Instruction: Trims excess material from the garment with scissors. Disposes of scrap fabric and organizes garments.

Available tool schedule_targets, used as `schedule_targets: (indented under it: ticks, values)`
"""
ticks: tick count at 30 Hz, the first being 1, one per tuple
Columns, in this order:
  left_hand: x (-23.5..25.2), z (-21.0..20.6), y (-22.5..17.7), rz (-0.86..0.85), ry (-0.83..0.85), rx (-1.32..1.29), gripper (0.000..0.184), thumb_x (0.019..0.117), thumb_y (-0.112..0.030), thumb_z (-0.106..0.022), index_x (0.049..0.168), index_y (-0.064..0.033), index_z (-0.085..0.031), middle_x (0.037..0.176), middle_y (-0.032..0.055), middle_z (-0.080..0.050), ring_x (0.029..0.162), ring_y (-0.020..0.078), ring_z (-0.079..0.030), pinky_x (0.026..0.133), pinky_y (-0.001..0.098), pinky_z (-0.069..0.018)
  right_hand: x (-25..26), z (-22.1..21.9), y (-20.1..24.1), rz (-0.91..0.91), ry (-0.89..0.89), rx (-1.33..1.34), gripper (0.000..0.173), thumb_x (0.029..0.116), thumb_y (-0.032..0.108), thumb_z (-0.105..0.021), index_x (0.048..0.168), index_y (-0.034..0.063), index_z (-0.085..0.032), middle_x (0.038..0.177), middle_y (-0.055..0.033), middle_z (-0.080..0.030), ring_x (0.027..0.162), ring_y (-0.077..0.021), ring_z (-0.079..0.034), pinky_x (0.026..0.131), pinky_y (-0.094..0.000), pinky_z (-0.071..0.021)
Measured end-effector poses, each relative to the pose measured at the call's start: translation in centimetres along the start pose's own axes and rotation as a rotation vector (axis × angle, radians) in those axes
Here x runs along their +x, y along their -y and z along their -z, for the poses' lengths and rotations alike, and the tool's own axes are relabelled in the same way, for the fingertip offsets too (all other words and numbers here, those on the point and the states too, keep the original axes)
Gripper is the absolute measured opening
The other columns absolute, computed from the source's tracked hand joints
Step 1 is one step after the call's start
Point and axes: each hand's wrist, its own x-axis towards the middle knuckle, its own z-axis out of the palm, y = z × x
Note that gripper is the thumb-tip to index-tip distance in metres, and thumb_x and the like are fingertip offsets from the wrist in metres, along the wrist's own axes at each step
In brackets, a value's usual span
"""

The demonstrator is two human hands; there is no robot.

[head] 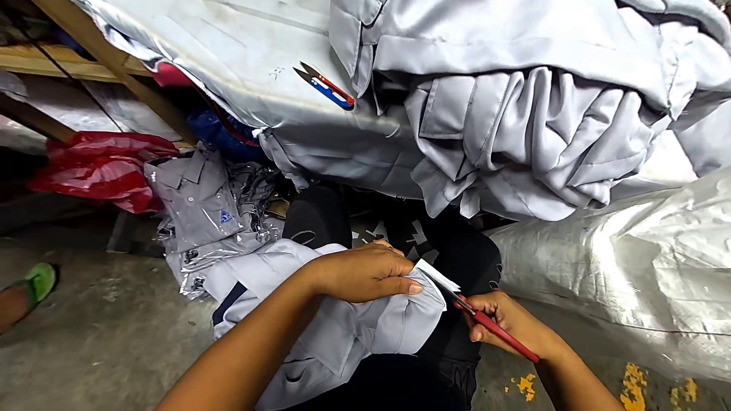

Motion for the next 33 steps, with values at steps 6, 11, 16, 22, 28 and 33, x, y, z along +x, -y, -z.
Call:
schedule_targets:
  ticks: [6, 11, 16, 22, 28, 33]
  values:
    - [0.3, 0.0, 0.2, -0.009, 0.067, -0.003, 0.042, 0.1079, -0.029, -0.045, 0.072, -0.0086, -0.052, 0.065, -0.0006, -0.045, 0.071, 0.0114, -0.049, 0.082, 0.0355, -0.037, 0.0, 0.1, -0.1, 0.006, 0.055, 0.021, 0.063, 0.0914, 0.071, -0.058, 0.076, 0.0104, -0.061, 0.058, 0.0113, -0.048, 0.053, 0.0094, -0.041, 0.048, -0.0111, -0.0306]
    - [0.3, -0.1, 0.3, 0.01, 0.039, -0.032, 0.041, 0.1073, -0.03, -0.046, 0.073, -0.0082, -0.054, 0.066, -0.0018, -0.047, 0.071, 0.0095, -0.05, 0.081, 0.0347, -0.0381, 0.3, -0.4, -0.4, -0.026, -0.01, 0.046, 0.054, 0.0908, 0.062, -0.067, 0.069, 0.0135, -0.059, 0.054, 0.0143, -0.044, 0.048, 0.011, -0.038, 0.045, -0.0102, -0.0285]
    - [-2.1, -0.3, -0.2, 0.073, -0.2, -0.098, 0.035, 0.1066, -0.03, -0.05, 0.097, -0.0019, -0.07, 0.087, 0.0001, -0.065, 0.09, 0.0029, -0.058, 0.09, 0.0294, -0.0444, 1.4, 0.4, 0.4, -0.041, -0.254, -0.119, 0.052, 0.0889, 0.064, -0.068, 0.077, 0.0134, -0.064, 0.058, 0.0145, -0.049, 0.051, 0.0094, -0.042, 0.047, -0.0115, -0.0342]
    - [-8.2, -3.5, -1.4, 0.098, -0.575, -0.126, 0.029, 0.1036, -0.03, -0.057, 0.105, -0.0048, -0.072, 0.109, 0.0018, -0.071, 0.114, 0.0067, -0.061, 0.106, 0.0331, -0.0457, 10.3, 1.4, 8.3, 0.042, -0.254, -0.345, 0.037, 0.0948, 0.038, -0.063, 0.111, 0.0056, -0.068, 0.086, -0.0023, -0.069, 0.076, -0.0065, -0.064, 0.069, -0.0298, -0.0548]
    - [-13.2, -7.9, -1.7, 0.126, -0.901, -0.14, 0.019, 0.1021, -0.034, -0.06, 0.102, -0.0228, -0.076, 0.124, -0.0039, -0.069, 0.133, 0.0148, -0.054, 0.117, 0.0366, -0.0385, 26.4, -0.6, 16.7, 0.118, -0.401, -0.545, 0.039, 0.0896, 0.028, -0.075, 0.112, -0.0037, -0.067, 0.096, -0.0201, -0.07, 0.091, -0.0362, -0.069, 0.079, -0.0579, -0.0537]
    - [-15.3, -10.1, -2.1, 0.168, -0.931, -0.139, 0.03, 0.1076, -0.035, -0.047, 0.1, -0.0206, -0.072, 0.124, -0.0053, -0.069, 0.137, 0.0131, -0.05, 0.122, 0.0357, -0.0311, 38.4, -1.9, 21.5, 0.012, -0.431, -0.625, 0.047, 0.0906, 0.019, -0.075, 0.125, -0.0103, -0.061, 0.13, -0.0294, -0.059, 0.121, -0.0438, -0.06, 0.093, -0.0606, -0.051]
